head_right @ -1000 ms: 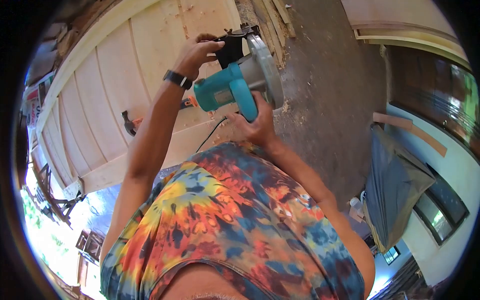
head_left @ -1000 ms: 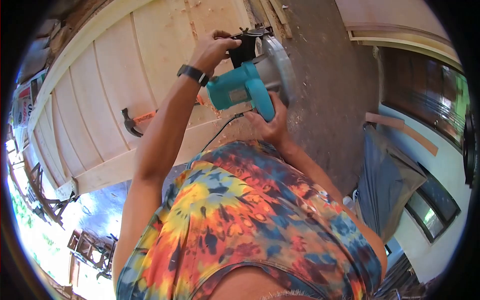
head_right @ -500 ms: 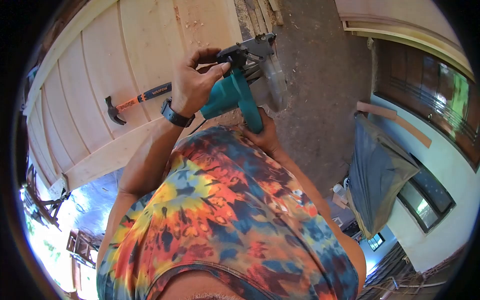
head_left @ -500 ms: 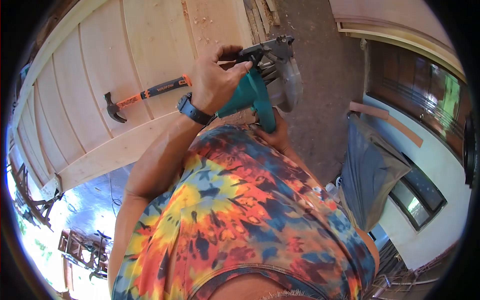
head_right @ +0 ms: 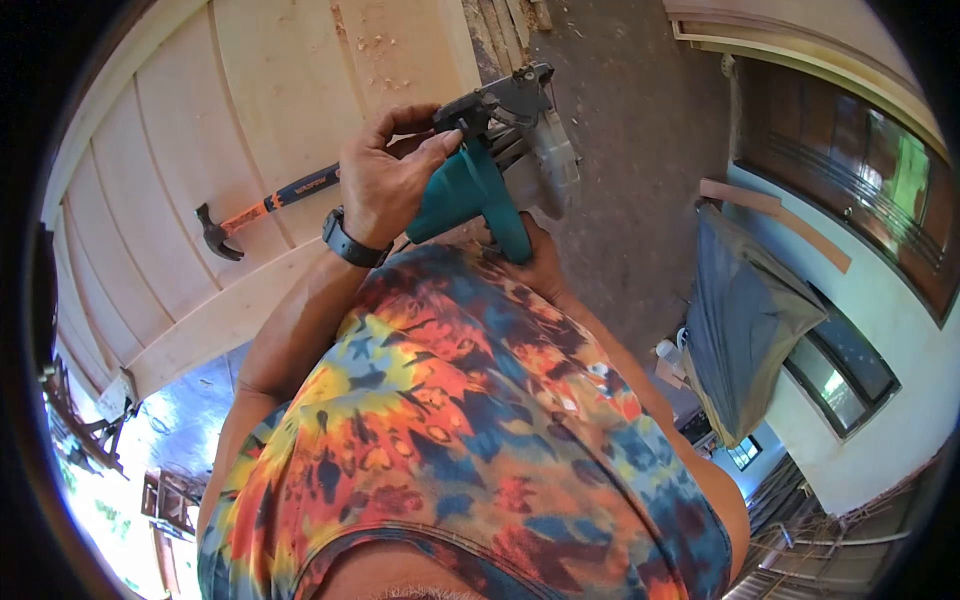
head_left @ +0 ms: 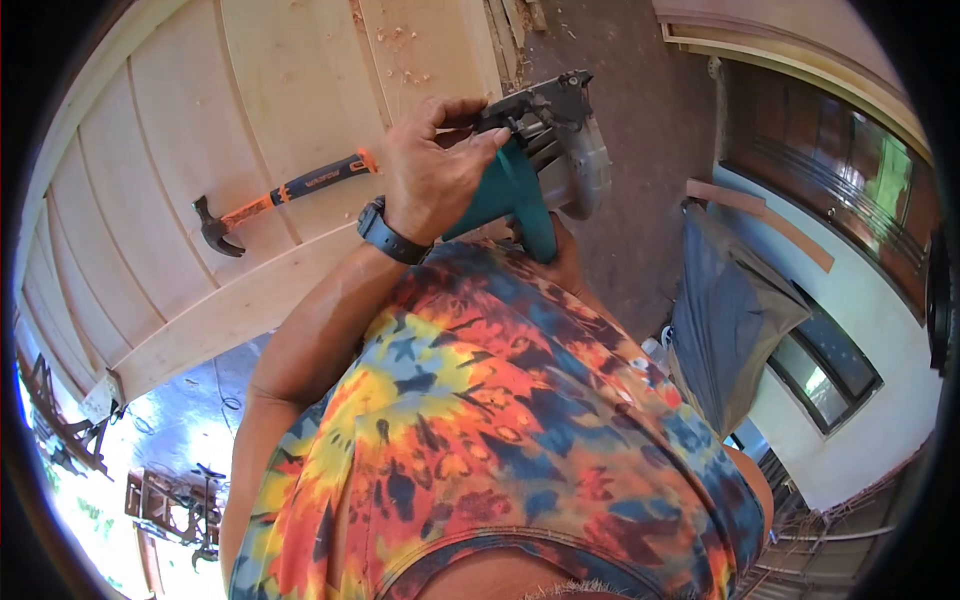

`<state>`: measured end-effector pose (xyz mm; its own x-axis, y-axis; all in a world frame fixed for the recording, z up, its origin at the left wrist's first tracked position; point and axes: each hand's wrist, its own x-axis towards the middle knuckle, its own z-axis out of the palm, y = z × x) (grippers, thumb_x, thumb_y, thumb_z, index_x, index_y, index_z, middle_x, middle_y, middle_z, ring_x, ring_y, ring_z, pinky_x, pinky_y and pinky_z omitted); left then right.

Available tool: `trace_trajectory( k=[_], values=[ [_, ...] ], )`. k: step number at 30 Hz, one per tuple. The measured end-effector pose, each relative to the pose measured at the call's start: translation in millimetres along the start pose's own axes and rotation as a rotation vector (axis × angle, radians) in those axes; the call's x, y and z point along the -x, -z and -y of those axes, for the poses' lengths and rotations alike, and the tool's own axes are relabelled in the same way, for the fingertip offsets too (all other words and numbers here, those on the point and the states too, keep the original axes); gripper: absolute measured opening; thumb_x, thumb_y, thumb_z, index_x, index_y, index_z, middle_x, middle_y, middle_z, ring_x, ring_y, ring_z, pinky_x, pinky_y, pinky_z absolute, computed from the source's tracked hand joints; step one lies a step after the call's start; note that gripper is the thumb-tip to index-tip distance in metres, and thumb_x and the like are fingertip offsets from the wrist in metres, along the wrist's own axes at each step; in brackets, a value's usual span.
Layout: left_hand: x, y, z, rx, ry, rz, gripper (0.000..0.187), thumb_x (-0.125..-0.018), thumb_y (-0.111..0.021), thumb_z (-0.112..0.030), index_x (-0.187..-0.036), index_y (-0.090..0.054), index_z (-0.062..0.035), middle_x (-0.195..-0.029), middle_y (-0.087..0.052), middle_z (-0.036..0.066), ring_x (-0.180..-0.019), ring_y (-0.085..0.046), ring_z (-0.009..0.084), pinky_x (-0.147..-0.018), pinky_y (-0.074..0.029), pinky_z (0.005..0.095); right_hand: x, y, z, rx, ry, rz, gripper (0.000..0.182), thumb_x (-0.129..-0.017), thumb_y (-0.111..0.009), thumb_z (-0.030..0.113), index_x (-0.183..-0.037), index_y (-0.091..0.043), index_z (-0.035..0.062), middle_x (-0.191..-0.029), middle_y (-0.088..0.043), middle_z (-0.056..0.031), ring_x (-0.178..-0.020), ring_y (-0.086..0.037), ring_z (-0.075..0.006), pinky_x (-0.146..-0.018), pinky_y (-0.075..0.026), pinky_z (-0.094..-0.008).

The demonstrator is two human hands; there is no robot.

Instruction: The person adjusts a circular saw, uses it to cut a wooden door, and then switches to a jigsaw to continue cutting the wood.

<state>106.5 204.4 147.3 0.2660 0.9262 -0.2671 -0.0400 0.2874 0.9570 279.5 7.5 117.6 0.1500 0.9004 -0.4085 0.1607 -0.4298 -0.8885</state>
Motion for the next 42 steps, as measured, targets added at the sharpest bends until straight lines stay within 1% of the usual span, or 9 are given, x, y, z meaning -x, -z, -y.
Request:
trace_trajectory(
  k=[10,12,22,28,30,31,33,35,42],
  values=[
    [-4,2,-1,-0.039,-0.075,-0.046,0.032,-0.077,-0.083,-0.008,-0.105,-0.071,0.0042,-0.096,-0.073,0.017,-0.086,-0.074,0.0241,-0.079,-0.059,0.0337,3,-10,0,-0.158,-0.051,-0.047,0.053,-0.077,-0.089,0.014,-0.122,-0.062,0.0057,-0.111,-0.067,-0.005,-0.098,-0.066,-0.014,-0.086,-0.054,-0.0304],
    [-4,5,2,-0.137,-0.106,-0.001,0.034,-0.084,-0.082,-0.01,-0.112,-0.068,0.0043,-0.101,-0.074,0.01,-0.091,-0.069,0.014,-0.081,-0.057,0.0279,2,-11,0,-0.164,-0.075,-0.058,0.054,-0.076,-0.089,0.014,-0.122,-0.062,0.0054,-0.112,-0.067,-0.0052,-0.099,-0.066,-0.0144,-0.087,-0.054,-0.0306],
    [-10,-6,5,-0.075,-0.083,0.035,0.039,-0.08,-0.084,-0.01,-0.114,-0.069,0.002,-0.104,-0.073,0.01,-0.1,-0.07,0.0184,-0.091,-0.055,0.0315,2,8,-1,-0.063,0.009,0.004,0.058,-0.077,-0.087,0.012,-0.127,-0.059,0.0036,-0.11,-0.067,-0.0084,-0.102,-0.067,-0.0182,-0.09,-0.053,-0.0321],
    [-3,-5,10,-0.34,-0.227,0.067,0.033,-0.087,-0.078,-0.02,-0.11,-0.07,0.0015,-0.101,-0.072,0.017,-0.092,-0.071,0.0316,-0.079,-0.055,0.0405,-2,14,37,0.045,-0.11,0.044,0.057,-0.077,-0.083,0.011,-0.127,-0.059,-0.0004,-0.112,-0.068,-0.0103,-0.103,-0.066,-0.017,-0.092,-0.052,-0.0317],
    [6,-8,19,-0.497,-0.098,0.039,0.028,-0.095,-0.069,-0.028,-0.1,-0.071,-0.0008,-0.091,-0.071,0.022,-0.084,-0.068,0.0418,-0.072,-0.051,0.0494,-3,14,40,0.075,-0.187,0.049,0.055,-0.077,-0.082,0.01,-0.126,-0.059,-0.0012,-0.113,-0.068,-0.0102,-0.103,-0.065,-0.016,-0.092,-0.052,-0.0316],
    [6,-7,20,-0.488,-0.096,0.037,0.028,-0.095,-0.069,-0.028,-0.1,-0.071,-0.0008,-0.091,-0.071,0.022,-0.084,-0.068,0.0418,-0.072,-0.051,0.0494,-3,11,38,0.066,-0.162,0.033,0.053,-0.078,-0.081,0.009,-0.125,-0.06,-0.0011,-0.111,-0.069,-0.0096,-0.102,-0.065,-0.0154,-0.091,-0.052,-0.0314],
    [10,-13,15,-0.668,0.16,0.124,0.034,-0.101,-0.06,-0.034,-0.092,-0.069,-0.0022,-0.08,-0.068,0.024,-0.08,-0.065,0.0469,-0.069,-0.049,0.0539,2,17,40,0.063,-0.14,0.022,0.05,-0.079,-0.08,0.009,-0.124,-0.06,-0.001,-0.109,-0.069,-0.009,-0.101,-0.065,-0.0148,-0.09,-0.053,-0.0313],
    [8,-11,16,-0.622,0.134,0.101,0.036,-0.101,-0.058,-0.035,-0.091,-0.069,-0.0025,-0.077,-0.066,0.025,-0.077,-0.064,0.0477,-0.067,-0.048,0.0548,-1,17,51,0.054,-0.328,0.056,0.048,-0.081,-0.081,0.009,-0.124,-0.061,-0.0008,-0.109,-0.069,-0.0077,-0.099,-0.065,-0.014,-0.088,-0.053,-0.0306],
    [6,-6,23,-0.54,0.077,0.061,0.035,-0.102,-0.057,-0.036,-0.092,-0.068,-0.0043,-0.077,-0.065,0.024,-0.075,-0.063,0.048,-0.064,-0.047,0.0544,-5,15,35,0.167,-0.206,0.104,0.053,-0.08,-0.084,0.011,-0.126,-0.061,0.0002,-0.111,-0.069,-0.0062,-0.099,-0.064,-0.013,-0.088,-0.053,-0.0305]
  ],
)
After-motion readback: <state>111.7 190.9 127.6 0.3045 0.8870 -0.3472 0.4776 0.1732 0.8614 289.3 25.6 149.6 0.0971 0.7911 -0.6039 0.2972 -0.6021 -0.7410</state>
